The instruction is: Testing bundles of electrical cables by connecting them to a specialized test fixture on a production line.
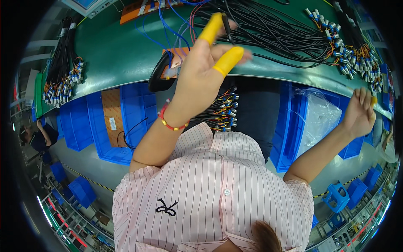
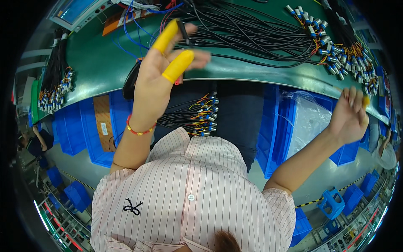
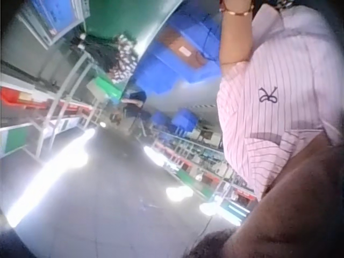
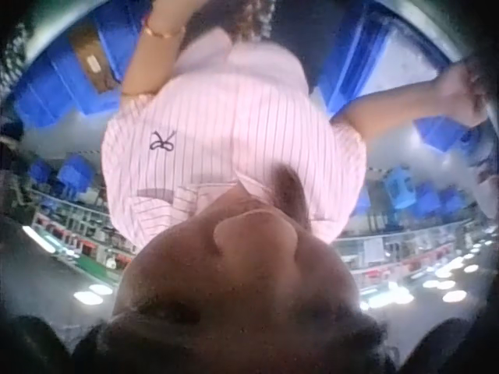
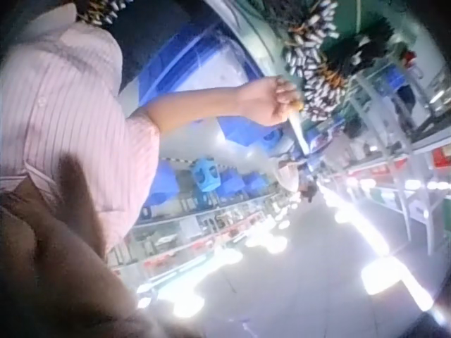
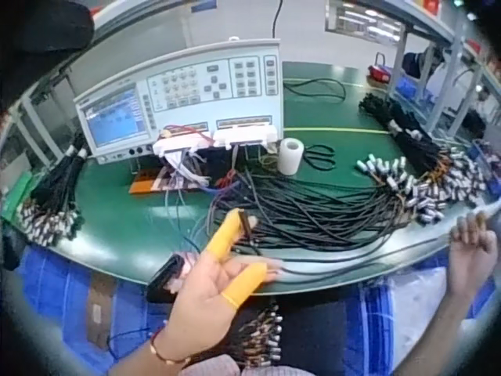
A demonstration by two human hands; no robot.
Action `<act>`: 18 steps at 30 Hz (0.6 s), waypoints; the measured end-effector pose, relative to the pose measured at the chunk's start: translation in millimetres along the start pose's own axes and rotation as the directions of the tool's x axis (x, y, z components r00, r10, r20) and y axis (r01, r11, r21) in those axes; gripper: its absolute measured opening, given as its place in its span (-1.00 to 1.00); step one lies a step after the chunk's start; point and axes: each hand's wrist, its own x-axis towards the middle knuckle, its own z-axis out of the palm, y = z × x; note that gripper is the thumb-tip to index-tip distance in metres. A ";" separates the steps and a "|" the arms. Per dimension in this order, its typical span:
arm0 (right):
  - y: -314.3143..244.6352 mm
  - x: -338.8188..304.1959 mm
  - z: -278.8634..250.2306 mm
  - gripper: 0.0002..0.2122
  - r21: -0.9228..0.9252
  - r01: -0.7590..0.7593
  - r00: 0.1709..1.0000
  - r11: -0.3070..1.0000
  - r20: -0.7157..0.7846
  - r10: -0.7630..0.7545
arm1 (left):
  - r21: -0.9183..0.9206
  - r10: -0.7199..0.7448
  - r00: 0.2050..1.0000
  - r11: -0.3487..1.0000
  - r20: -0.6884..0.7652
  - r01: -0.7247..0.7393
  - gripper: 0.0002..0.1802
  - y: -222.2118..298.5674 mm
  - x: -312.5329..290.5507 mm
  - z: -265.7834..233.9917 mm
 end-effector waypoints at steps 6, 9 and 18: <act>23.1 45.9 -36.9 -0.72 -0.054 -0.042 0.999 0.998 0.003 0.042 | 0.303 0.219 0.972 0.923 0.084 -0.235 -0.47 -13.5 -18.2 -12.7; 34.9 61.1 -56.9 -0.67 -0.148 -0.034 0.998 0.988 -0.060 0.025 | 0.386 -0.094 0.978 0.922 0.189 0.014 -0.71 -19.9 -54.9 -32.8; 53.6 93.2 -78.7 -0.65 -0.271 0.039 0.998 0.962 -0.043 -0.052 | 0.890 -0.084 0.992 0.453 0.089 -0.042 -0.76 -78.9 -88.3 -65.8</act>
